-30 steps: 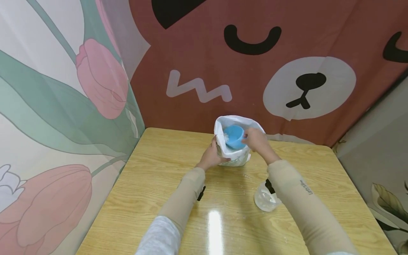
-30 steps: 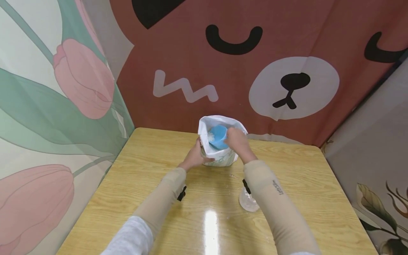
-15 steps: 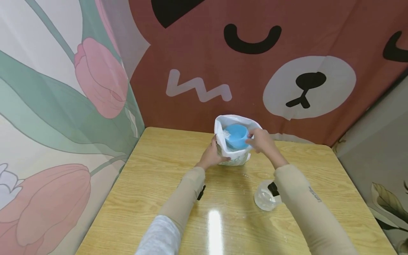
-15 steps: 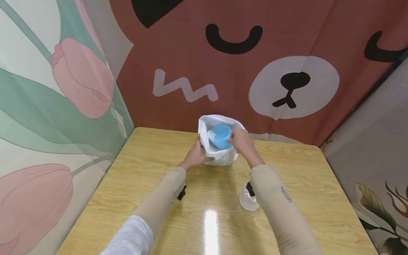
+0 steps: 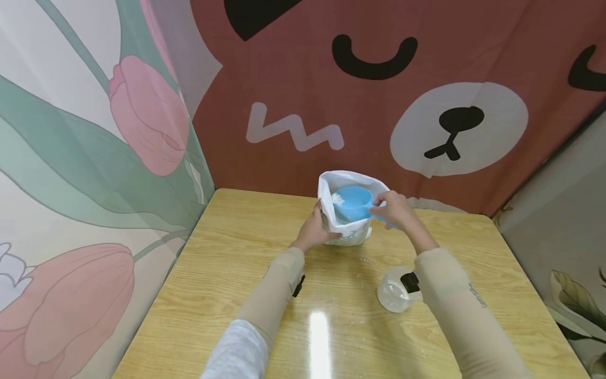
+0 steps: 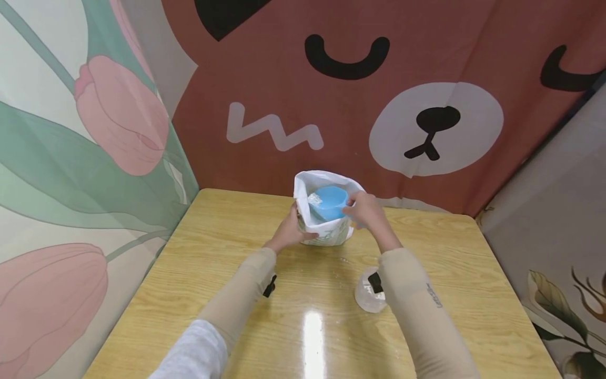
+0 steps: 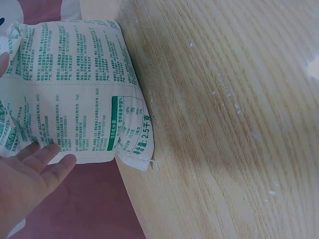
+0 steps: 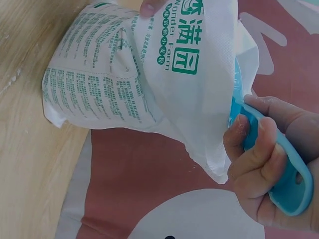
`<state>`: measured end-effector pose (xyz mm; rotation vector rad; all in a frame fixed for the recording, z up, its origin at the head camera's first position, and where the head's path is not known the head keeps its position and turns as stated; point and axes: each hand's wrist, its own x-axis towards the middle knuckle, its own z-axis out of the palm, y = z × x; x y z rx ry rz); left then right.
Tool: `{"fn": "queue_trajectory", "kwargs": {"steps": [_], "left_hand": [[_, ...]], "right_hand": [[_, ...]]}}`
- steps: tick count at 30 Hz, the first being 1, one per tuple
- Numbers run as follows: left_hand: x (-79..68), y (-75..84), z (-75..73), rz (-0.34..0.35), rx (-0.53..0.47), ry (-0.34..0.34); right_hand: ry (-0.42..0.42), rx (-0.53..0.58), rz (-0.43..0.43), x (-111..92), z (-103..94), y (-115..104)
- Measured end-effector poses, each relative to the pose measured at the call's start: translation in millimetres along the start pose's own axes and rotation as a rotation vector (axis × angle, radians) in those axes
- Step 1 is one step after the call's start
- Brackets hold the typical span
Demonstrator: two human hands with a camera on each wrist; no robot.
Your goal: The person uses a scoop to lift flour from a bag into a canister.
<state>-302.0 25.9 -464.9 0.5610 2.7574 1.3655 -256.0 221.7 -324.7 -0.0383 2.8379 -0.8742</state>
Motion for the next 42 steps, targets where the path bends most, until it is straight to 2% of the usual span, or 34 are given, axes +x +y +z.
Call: {"fn": "queue_trajectory", "kwargs": {"steps": [7,15,26,42], "left_hand": [[1.0,-3.8,0.9,0.017,-0.01,0.013],[0.9,-3.1,-0.4,0.008,0.008,0.003],[2.2,-4.5,1.5,-0.021,0.018,-0.005],[2.5,-7.4,2.2,-0.016,0.025,-0.003]], "right_hand": [[-0.031,-0.001,0.024,-1.4,-2.8,2.2],[-0.021,0.005,0.038,-4.5,-5.4,1.1],[-0.013,0.055,0.027,-13.1,-9.7,0.1],[0.007,0.103,0.006,-18.9,-8.8,4.8]]}}
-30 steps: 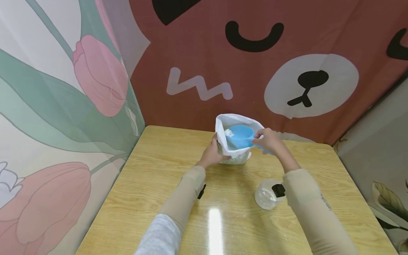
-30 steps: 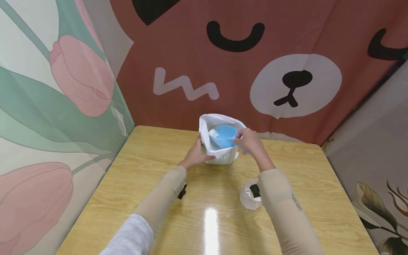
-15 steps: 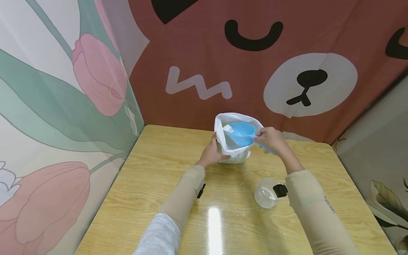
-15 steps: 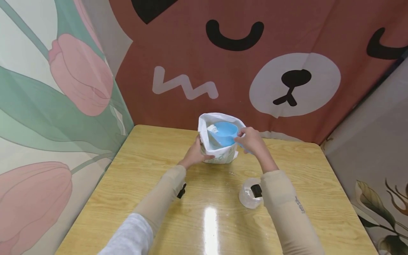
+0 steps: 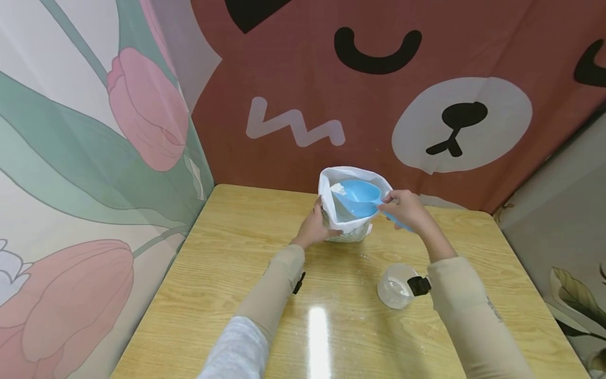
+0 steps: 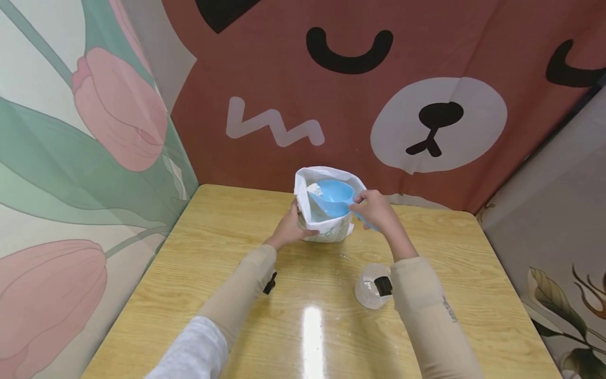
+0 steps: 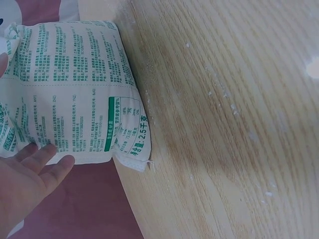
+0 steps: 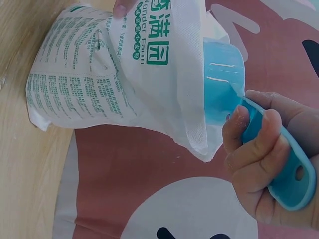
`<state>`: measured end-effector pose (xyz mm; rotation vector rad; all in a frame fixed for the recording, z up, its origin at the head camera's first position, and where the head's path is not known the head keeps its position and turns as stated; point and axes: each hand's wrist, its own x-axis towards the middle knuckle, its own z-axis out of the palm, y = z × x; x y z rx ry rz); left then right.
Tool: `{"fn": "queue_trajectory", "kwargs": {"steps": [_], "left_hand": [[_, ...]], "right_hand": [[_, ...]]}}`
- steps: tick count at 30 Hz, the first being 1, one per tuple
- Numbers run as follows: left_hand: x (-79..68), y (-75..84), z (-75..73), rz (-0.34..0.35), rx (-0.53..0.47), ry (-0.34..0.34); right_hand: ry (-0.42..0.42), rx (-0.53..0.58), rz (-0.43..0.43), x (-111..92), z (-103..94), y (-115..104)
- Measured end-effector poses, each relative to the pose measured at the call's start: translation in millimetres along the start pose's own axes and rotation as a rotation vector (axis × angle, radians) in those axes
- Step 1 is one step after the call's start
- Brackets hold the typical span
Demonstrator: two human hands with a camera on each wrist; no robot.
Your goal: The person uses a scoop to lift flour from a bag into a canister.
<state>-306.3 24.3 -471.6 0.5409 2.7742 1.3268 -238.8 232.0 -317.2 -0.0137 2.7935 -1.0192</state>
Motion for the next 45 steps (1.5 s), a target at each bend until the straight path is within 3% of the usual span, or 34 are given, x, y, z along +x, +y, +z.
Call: {"fn": "queue_trajectory", "kwargs": {"steps": [17,26,33,45], "left_hand": [[-1.0,1.3,-1.0,0.0,-0.004,-0.003],[-2.4,4.1,-2.6,-0.014,-0.012,-0.007],[-2.9,4.2,-3.1,-0.022,-0.019,-0.007],[-3.6,5.1,-2.9,-0.024,-0.03,-0.009]], "right_hand": [[-0.025,-0.014,-0.053,-7.1,-1.0,-1.6],[-0.135,0.059,-0.129,-10.2,0.2,0.4],[-0.194,0.078,-0.133,-10.9,1.1,1.8],[-0.137,0.117,-0.146,-14.9,3.4,2.7]]}}
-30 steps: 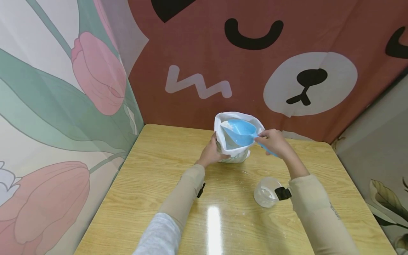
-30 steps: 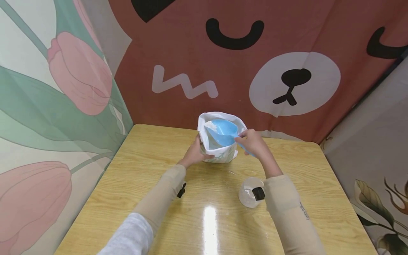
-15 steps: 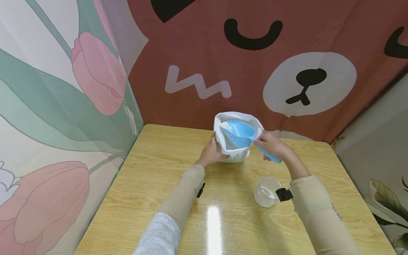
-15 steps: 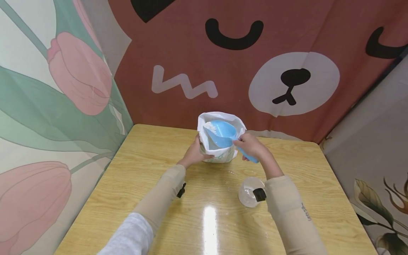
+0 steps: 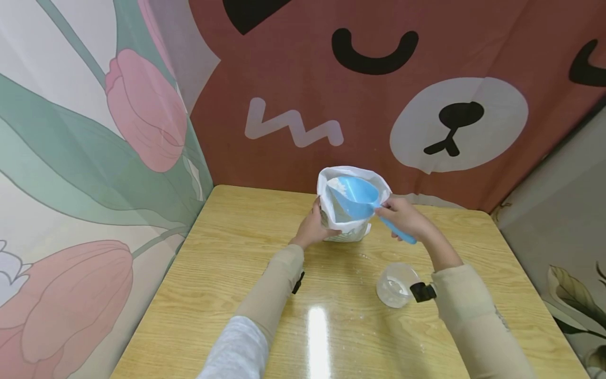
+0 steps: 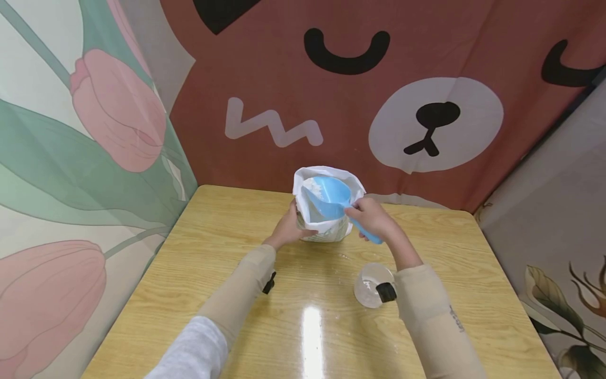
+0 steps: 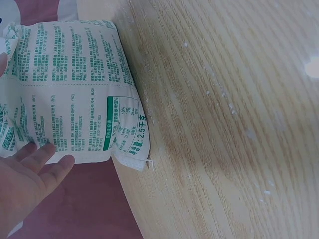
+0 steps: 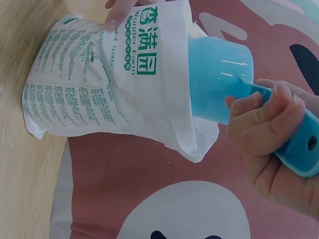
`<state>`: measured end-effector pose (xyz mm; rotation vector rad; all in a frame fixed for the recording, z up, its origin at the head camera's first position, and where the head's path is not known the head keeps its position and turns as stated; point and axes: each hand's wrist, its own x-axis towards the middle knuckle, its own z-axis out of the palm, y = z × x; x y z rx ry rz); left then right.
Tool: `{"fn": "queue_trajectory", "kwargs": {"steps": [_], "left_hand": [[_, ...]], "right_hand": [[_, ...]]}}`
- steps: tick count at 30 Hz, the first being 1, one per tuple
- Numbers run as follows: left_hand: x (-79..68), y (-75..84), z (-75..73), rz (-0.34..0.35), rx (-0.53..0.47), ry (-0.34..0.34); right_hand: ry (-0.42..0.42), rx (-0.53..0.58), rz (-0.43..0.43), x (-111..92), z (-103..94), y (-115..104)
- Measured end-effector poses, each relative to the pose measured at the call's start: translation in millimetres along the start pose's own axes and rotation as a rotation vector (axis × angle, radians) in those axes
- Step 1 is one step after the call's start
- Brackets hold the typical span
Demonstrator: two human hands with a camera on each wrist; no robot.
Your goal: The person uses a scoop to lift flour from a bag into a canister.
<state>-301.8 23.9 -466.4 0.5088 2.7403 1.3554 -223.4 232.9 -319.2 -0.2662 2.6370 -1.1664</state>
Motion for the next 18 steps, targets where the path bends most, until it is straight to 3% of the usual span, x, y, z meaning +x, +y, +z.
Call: {"fn": "queue_trajectory", "kwargs": {"steps": [18], "left_hand": [[0.6,-0.9,0.4,0.006,0.007,-0.004]], "right_hand": [[0.061,0.024,-0.021,-16.7,-2.7,-2.6]]}}
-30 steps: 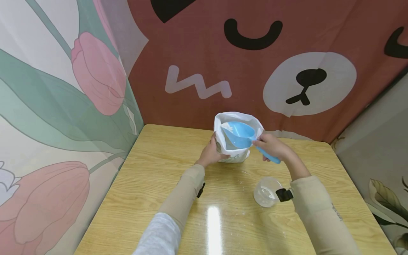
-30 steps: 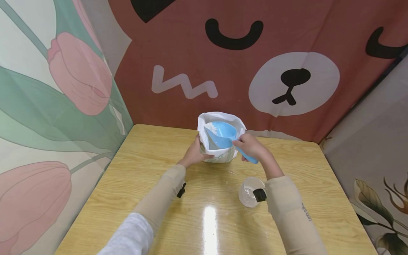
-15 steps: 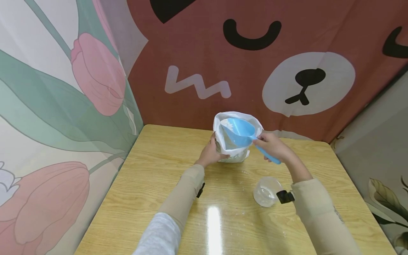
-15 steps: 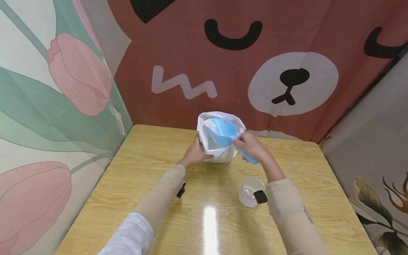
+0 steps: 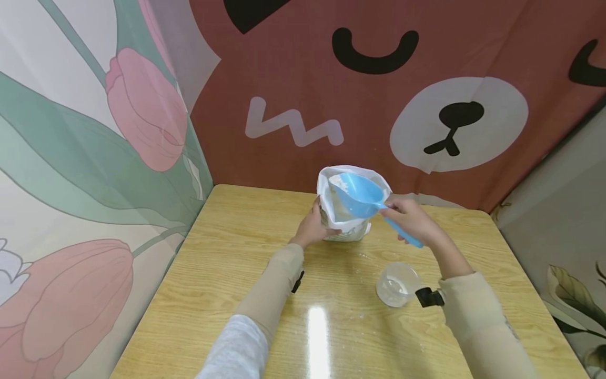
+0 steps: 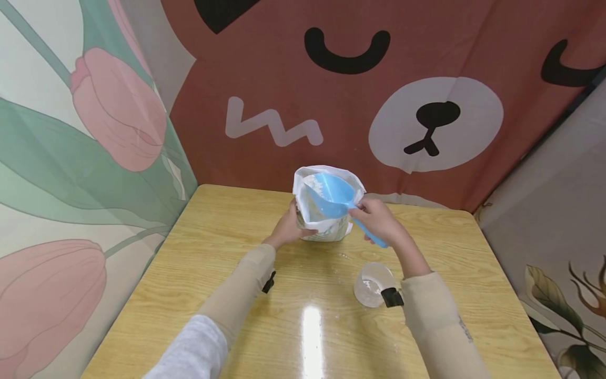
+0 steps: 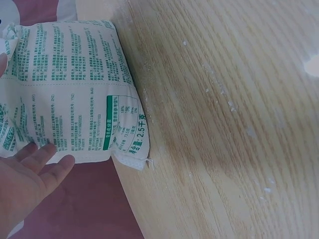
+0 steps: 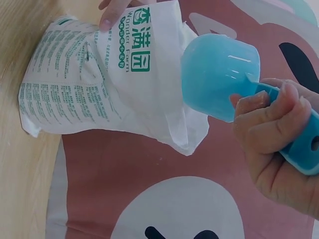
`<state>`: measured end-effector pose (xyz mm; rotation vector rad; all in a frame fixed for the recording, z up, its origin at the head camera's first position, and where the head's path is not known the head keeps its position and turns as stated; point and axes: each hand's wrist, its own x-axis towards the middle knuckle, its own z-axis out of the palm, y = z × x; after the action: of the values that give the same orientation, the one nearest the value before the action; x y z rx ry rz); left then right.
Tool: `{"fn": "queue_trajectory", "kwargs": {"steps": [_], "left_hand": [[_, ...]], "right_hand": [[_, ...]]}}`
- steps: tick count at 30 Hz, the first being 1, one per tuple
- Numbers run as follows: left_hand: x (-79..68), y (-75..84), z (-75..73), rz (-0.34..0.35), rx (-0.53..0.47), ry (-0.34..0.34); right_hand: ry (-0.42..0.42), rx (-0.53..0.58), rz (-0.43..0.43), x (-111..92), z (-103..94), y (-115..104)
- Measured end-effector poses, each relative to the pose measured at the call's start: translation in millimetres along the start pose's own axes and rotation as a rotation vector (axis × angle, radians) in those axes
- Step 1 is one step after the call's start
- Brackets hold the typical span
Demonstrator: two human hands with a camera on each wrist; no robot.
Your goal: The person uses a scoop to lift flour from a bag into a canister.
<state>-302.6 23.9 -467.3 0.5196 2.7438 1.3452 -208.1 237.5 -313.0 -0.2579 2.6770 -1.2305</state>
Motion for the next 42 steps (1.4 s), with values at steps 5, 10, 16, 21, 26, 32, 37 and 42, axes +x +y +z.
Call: {"fn": "queue_trajectory", "kwargs": {"steps": [5,10,16,21,26,32,37,42], "left_hand": [[0.7,0.0,0.9,0.008,0.0,-0.003],[0.9,-2.1,1.8,0.01,-0.008,0.001],[1.6,-3.6,1.9,0.014,0.007,0.002],[1.3,-2.0,0.9,0.015,0.012,0.0],[1.7,-3.1,0.8,0.014,0.013,-0.001],[3.0,-3.8,1.2,0.019,0.039,0.005],[3.0,-2.9,1.1,0.008,0.049,0.003],[2.5,-1.7,0.5,0.003,0.054,0.002]], "right_hand": [[0.008,-0.007,0.016,-6.3,-3.5,2.7],[0.01,-0.004,0.025,-13.1,-7.4,3.5],[0.02,-0.012,0.017,-21.2,-11.6,3.3],[0.03,-0.01,0.0,-27.9,-12.9,5.8],[0.031,-0.001,0.017,-34.3,-14.4,9.0],[0.048,-0.008,0.03,-44.2,-17.9,13.0],[0.059,-0.025,0.008,-52.5,-19.7,17.7],[0.074,-0.025,-0.004,-60.4,-20.7,24.5]]}}
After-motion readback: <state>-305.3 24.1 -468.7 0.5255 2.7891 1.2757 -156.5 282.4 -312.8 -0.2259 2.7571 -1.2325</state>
